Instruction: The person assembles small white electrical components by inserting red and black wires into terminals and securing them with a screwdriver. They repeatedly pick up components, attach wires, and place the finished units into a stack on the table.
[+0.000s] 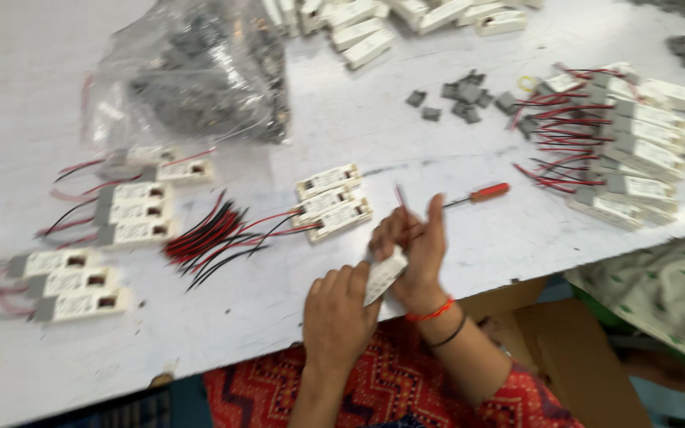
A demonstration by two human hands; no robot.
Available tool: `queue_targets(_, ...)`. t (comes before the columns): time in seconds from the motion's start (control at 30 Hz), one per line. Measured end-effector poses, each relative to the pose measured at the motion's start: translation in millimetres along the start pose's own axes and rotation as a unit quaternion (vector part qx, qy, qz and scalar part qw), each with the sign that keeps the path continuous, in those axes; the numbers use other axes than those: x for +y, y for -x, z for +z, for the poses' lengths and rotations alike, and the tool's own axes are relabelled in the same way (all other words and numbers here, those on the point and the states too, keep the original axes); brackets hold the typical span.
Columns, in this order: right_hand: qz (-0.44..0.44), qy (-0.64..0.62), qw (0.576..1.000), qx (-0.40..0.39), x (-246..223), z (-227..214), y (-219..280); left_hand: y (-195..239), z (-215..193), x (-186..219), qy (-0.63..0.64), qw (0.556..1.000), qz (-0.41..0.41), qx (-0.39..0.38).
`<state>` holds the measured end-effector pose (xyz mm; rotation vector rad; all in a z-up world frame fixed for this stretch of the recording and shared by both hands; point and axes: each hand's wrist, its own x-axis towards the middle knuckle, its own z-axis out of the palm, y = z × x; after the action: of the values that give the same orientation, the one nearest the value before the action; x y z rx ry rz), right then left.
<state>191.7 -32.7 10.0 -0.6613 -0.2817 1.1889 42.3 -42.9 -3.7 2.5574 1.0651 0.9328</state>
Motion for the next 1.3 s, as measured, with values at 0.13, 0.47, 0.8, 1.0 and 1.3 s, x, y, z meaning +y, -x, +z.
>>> queue_targets(0.13, -0.063, 0.033, 0.996, -0.049, 14, -5, 4, 1, 0, 0, -0.009, 1.0, -0.019, -0.014)
queue_targets(0.47, -0.033, 0.126, 0.99, -0.058, 22, 5, 37, -2, -2, 3, 0.033, 0.99, -0.137, 0.016)
queue_targets(0.8, -0.384, 0.702, 0.598, 0.047, -141, -89, 49, 7, 2, -3, 0.084, 0.994, -0.063, 0.027)
queue_targets(1.0, -0.34, 0.903, 0.246, 0.098, -279, -165, 15, -9, 9, -20, -0.049, 0.989, -0.089, 0.112)
queue_targets(1.3, -0.387, 0.779, 0.488, 0.072, -258, -177, -41, -37, -13, -57, -0.035, 0.983, -0.155, 0.089)
